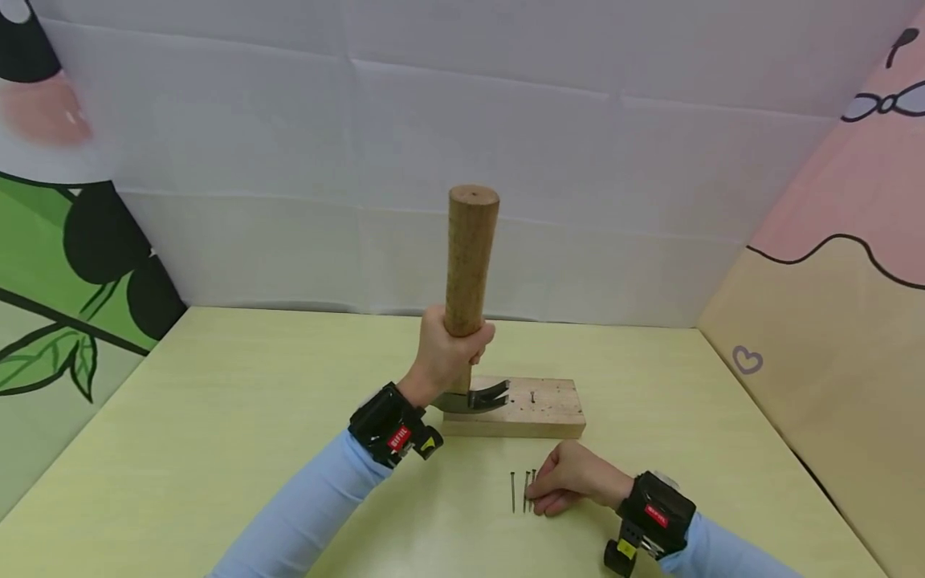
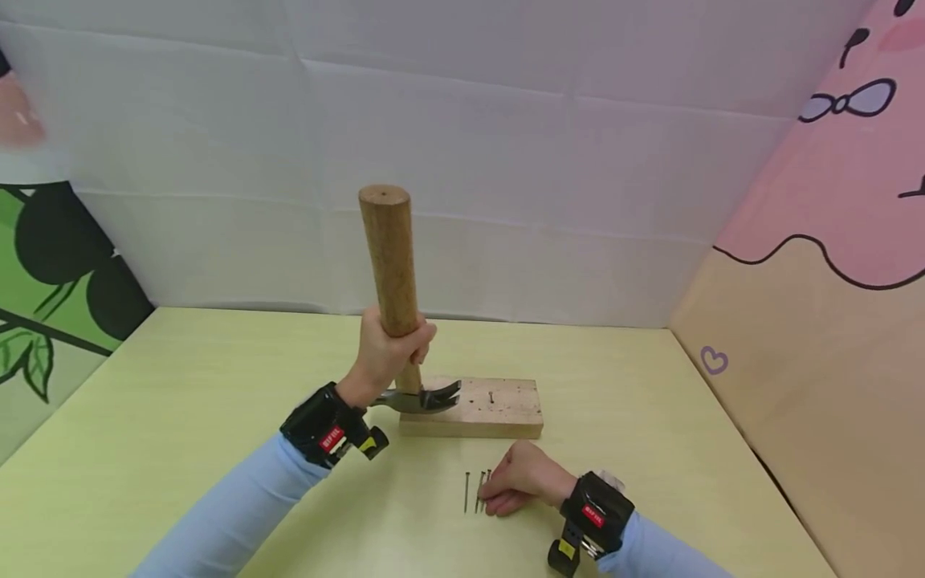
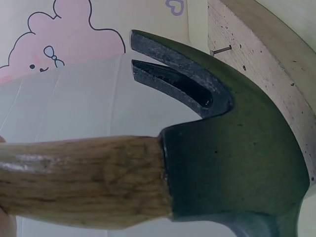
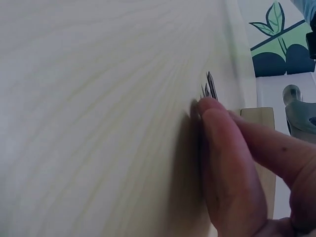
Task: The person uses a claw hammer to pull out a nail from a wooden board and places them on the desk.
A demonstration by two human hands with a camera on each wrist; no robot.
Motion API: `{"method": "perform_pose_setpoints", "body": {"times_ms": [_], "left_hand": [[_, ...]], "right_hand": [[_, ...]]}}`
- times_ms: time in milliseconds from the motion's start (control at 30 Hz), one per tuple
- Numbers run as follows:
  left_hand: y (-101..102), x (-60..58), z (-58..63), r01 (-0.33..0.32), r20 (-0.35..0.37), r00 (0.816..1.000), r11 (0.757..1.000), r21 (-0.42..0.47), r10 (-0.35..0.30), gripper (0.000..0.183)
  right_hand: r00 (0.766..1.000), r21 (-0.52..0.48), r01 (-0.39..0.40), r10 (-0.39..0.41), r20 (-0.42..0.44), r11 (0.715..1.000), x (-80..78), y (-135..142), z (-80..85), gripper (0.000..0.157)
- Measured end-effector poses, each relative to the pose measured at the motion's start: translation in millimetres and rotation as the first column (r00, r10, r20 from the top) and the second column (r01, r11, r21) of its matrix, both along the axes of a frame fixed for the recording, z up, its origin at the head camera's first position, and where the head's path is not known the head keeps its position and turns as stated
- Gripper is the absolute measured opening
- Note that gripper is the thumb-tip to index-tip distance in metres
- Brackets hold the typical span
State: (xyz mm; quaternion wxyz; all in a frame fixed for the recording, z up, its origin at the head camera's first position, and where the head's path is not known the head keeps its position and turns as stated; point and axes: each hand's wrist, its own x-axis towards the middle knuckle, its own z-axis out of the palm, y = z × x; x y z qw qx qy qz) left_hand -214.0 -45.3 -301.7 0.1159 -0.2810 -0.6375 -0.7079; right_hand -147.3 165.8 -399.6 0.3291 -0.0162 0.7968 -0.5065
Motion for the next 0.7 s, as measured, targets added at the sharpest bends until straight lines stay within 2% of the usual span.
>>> {"method": "perform_pose_setpoints", "body": {"times_ms": [200, 567, 700], "left_hand": [[0, 0.0, -0.3, 0.019, -0.026, 0.999, 1.0, -0.003, -0.019, 0.014], [7, -1.1, -1.5, 0.037, -0.027, 0.999, 0.999, -0.021, -0.038, 0.013], [9, -0.7, -1.3, 0.027, -0.042, 0.999, 0.998, -0.053, -0.03, 0.012]], "right_hand": [[0.999, 0.024, -0.029, 0.03, -0.021, 0.999, -0.5, -4, 3.9, 0.013], [0.997, 0.077, -0.055, 0.059, -0.049, 0.995, -3.7, -11, 8.2, 0.013], [0.992, 0.119, -0.061, 0.073, -0.1, 0.991, -7.3, -8, 15.2, 0.016]]}}
